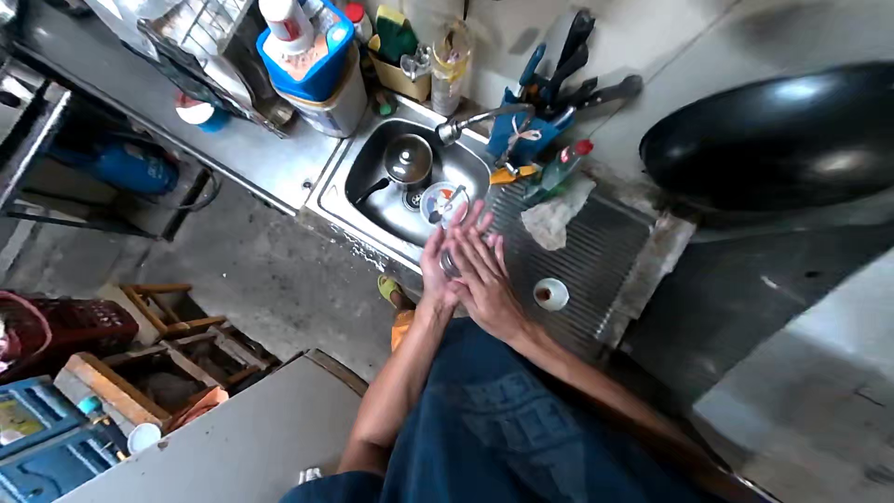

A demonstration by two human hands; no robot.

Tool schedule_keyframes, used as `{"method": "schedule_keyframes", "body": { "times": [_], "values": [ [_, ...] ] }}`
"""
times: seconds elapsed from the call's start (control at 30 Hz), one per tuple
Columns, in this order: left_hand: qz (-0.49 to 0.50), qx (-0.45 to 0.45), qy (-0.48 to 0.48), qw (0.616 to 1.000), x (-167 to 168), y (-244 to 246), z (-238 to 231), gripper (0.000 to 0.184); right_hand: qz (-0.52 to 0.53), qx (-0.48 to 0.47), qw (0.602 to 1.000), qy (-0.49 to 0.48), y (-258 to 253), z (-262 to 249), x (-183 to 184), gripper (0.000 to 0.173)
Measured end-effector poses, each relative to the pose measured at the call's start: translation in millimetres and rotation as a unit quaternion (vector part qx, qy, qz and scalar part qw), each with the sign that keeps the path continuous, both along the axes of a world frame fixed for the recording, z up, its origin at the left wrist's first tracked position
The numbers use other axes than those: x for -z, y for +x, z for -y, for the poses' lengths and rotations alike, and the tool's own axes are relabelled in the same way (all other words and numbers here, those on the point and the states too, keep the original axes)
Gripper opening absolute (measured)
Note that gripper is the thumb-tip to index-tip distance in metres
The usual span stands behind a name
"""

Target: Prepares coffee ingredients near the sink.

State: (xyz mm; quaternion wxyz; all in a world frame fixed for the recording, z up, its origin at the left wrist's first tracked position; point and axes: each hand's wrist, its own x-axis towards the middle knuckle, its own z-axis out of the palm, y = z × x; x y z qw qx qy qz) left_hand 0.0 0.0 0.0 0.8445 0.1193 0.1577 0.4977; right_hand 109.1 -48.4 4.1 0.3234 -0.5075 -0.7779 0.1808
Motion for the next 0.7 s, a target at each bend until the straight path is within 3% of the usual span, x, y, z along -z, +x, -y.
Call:
{"method": "schedule_keyframes", "body": {
  "times": [0.07,0.2,0.3,0.37,0.4,0.43,0.5,0.53,0.6,0.7],
  "values": [
    [0.034,-0.004,-0.029,0.999,2,0,-1,0.065,-0.049,0.016,0.999,-0.009,6,-6,-9,0.061],
    [0.021,-0.002,-0.016,1.000,-7,1,-8,0.069,-0.063,0.060,0.996,-0.005,23,-17,-22,0.085],
    [-0.055,-0.003,-0.019,0.998,-9,5,-8,0.074,-0.101,-0.002,0.994,-0.050,24,-25,-18,0.067],
    [-0.079,-0.004,-0.022,0.997,-9,7,-10,0.080,-0.205,-0.003,0.968,-0.142,24,-30,-13,0.048],
    [-0.084,-0.002,-0.025,0.996,-8,6,-10,0.083,-0.299,0.005,0.931,-0.211,25,-33,-13,0.042],
    [-0.084,-0.001,-0.022,0.996,-6,4,-11,0.085,-0.409,0.011,0.869,-0.279,28,-35,-15,0.038],
    [-0.074,-0.006,-0.028,0.997,0,-1,-13,0.083,-0.592,0.029,0.704,-0.391,34,-38,-20,0.040],
    [-0.071,-0.006,-0.033,0.997,3,-3,-14,0.081,-0.638,0.039,0.642,-0.424,37,-39,-23,0.046],
    [-0.065,-0.010,-0.044,0.997,8,-5,-15,0.077,-0.679,0.048,0.575,-0.454,41,-39,-26,0.051],
    [-0.044,-0.018,-0.063,0.997,14,-8,-16,0.075,-0.697,0.047,0.541,-0.469,41,-37,-27,0.049]
  ]
}}
